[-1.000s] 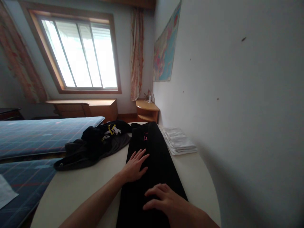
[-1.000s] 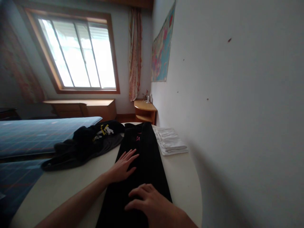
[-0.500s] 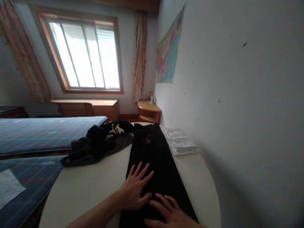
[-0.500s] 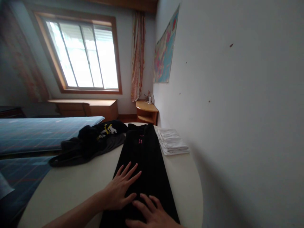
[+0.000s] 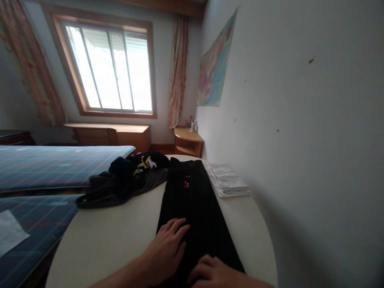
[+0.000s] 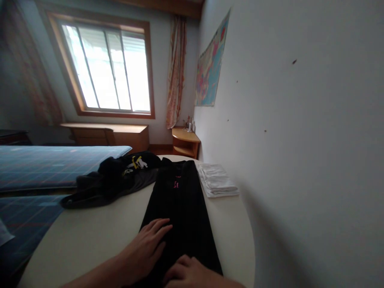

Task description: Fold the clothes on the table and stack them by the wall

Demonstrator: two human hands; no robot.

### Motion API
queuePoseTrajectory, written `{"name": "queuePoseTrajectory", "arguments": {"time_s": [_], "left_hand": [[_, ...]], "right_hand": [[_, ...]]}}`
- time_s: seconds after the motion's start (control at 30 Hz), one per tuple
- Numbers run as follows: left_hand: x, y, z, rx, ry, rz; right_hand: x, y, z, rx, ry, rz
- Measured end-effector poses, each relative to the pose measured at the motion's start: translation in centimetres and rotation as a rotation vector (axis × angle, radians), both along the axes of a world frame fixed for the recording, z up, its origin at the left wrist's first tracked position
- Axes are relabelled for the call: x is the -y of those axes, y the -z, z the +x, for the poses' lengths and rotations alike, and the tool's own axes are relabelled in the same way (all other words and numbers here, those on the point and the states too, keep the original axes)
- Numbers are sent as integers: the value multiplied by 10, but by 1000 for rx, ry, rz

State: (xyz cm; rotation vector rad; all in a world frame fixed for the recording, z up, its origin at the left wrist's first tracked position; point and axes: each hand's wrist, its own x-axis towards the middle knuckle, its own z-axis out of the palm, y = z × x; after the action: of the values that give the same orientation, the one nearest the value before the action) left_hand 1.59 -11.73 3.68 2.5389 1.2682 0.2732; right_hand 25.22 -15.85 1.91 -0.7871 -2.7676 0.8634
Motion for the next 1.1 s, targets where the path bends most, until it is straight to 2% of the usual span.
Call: {"name": "queuePoseTrajectory", "arguments": {"time_s": [0.03, 0.1, 0.17, 0.23, 0.33, 0.4, 0.53, 0.67, 0.93, 1.1], "left_hand": [[-9, -2, 3, 15, -32, 41], [-29, -3, 9, 10, -56, 103], [-47, -1, 14, -9, -74, 134], [-60, 5, 19, -6, -106, 150], [-65, 16, 20, 27, -145, 167], [-65, 21, 20, 39, -150, 166], [-63, 24, 19, 42, -161, 127], [-64, 21, 20, 35, -172, 62], [-66, 19, 21, 40, -152, 30], [-67, 22, 19, 26, -121, -4]], "right_hand": [[-10, -16, -3, -51, 16, -47], [-35, -40, -9, -141, 245, -55], [-69, -49, -15, -190, 482, 6], [-108, -46, -22, -187, 661, 76], [-164, -34, -35, -31, 914, 131], [-193, -29, -45, 21, 993, 134], [-233, -29, -65, 68, 1045, 117], [-251, -25, -76, 101, 1021, 88], [-258, -13, -62, 0, 1044, 120], [-257, -4, -59, -93, 992, 172]]}}
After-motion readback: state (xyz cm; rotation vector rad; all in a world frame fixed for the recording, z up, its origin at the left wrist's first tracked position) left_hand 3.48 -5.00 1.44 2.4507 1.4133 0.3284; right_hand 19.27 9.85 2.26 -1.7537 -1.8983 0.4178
